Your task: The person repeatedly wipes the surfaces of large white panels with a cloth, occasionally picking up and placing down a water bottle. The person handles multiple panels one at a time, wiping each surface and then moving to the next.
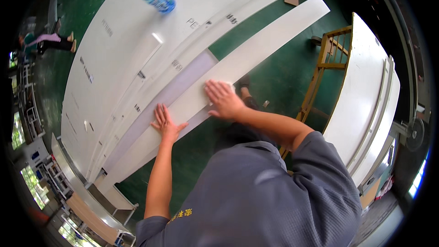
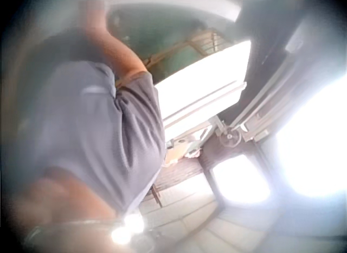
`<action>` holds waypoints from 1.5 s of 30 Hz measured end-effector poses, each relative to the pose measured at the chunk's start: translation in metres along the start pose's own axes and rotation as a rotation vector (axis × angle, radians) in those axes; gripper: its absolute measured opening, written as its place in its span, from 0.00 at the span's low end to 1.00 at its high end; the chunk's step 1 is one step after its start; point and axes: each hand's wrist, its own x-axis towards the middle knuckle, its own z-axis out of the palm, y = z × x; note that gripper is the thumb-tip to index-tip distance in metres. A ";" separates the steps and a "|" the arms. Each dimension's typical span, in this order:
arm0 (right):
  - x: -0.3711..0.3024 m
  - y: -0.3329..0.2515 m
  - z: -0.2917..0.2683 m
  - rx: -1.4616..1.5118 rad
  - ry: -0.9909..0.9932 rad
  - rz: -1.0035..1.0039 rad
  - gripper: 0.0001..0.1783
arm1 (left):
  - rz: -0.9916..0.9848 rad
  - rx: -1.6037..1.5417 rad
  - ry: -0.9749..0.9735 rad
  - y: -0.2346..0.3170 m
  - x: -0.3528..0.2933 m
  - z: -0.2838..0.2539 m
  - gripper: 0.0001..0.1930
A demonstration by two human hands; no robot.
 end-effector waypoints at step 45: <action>0.235 -0.634 0.202 -0.019 -0.094 -0.191 0.51 | -0.765 -1.027 -0.009 -0.657 -0.450 0.141 0.30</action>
